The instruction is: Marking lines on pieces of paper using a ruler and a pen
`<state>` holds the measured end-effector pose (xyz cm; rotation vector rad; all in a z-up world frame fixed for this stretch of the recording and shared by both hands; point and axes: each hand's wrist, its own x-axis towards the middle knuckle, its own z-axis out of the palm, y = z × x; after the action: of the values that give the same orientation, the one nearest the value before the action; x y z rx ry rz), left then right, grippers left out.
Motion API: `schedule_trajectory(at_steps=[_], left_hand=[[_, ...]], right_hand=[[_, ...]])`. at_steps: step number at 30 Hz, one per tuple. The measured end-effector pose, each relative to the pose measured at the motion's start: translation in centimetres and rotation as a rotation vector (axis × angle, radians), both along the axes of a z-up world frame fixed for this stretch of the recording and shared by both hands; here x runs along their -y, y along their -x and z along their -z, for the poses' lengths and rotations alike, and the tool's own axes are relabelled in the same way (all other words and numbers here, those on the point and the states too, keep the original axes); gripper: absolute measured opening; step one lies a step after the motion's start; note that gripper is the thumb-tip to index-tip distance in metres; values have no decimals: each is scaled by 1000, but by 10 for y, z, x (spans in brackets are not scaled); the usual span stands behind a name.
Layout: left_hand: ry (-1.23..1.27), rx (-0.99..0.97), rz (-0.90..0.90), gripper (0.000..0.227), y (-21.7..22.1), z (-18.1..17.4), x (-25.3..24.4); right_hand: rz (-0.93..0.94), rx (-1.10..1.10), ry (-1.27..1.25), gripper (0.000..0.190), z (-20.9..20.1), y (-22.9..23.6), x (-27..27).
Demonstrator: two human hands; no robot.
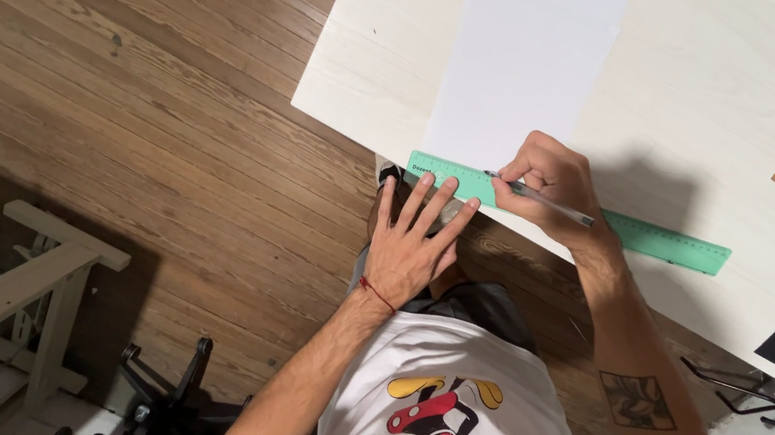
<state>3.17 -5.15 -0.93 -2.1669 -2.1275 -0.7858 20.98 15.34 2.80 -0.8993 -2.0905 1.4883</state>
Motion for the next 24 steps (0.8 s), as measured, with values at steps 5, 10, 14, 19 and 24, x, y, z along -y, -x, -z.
schedule_trajectory(at_steps=[5,10,14,19,24], left_hand=[[3,-1,6,60,1,-2,0],[1,-4,3,60,1,-2,-1],[1,-4,1,60,0,-2,0],[2,3,8,59,0,-2,-1],[-8,-16,5,55,2,-6,-2]], right_hand=[[-1,14,-7,18,-4,1,1],[9,25,-11,19,-7,3,2],[14,32,-14,19,-6,2,2],[11,21,-9,18,-7,3,1],[112,-128,143,19,29,-13,0]])
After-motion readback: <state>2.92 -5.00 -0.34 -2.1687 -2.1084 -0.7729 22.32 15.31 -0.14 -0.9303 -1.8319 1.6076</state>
